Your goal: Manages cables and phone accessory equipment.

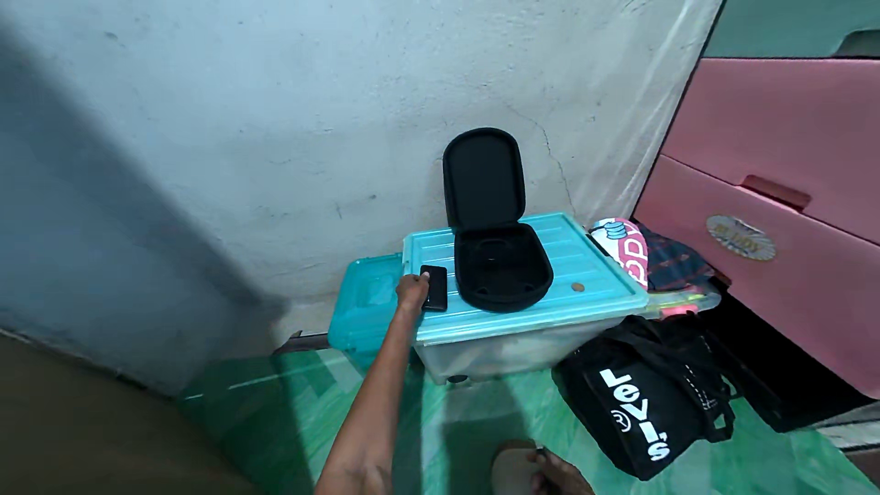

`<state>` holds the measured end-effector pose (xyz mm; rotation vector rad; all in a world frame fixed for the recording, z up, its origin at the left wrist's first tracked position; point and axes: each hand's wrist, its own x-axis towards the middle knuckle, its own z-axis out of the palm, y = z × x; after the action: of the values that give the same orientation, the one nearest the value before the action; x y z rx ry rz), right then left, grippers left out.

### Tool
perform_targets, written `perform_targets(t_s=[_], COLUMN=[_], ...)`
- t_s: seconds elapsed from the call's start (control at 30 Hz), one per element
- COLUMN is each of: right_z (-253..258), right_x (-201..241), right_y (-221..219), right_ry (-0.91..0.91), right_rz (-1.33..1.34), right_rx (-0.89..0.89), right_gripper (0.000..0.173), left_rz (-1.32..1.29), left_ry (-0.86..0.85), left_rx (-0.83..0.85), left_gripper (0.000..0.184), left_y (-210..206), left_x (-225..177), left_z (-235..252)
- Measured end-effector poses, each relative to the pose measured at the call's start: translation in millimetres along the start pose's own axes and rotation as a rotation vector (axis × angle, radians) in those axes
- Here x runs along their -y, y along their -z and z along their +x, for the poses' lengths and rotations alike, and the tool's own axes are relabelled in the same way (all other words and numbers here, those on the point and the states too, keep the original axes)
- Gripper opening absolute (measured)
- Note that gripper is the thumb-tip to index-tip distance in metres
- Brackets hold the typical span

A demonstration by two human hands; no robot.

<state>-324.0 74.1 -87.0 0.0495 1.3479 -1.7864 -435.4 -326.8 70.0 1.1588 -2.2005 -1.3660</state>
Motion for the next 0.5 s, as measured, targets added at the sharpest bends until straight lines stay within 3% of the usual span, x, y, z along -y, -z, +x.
perform_targets(t_s=[0.13,0.27,0.5], right_z=[-6,-12,-34], right_x=[28,69,135], right_y=[14,57,107], right_ry=[0.006,0.035,0.311], right_rz=[-0.132,-0.261,-0.487], right_rx=[-0.125,-0.183,-0.412], right_gripper=[0.033,0.034,0.032], left_rz=[0.002,0.006,-0.245], left_ry=[-0.021,-0.074,-0.115], left_rx=[0.025,0.077,0.171], left_gripper=[0.043,0.043,0.042], left_y=[8,19,45], left_x=[-5,0,17], left_z=[-14,-27,-63])
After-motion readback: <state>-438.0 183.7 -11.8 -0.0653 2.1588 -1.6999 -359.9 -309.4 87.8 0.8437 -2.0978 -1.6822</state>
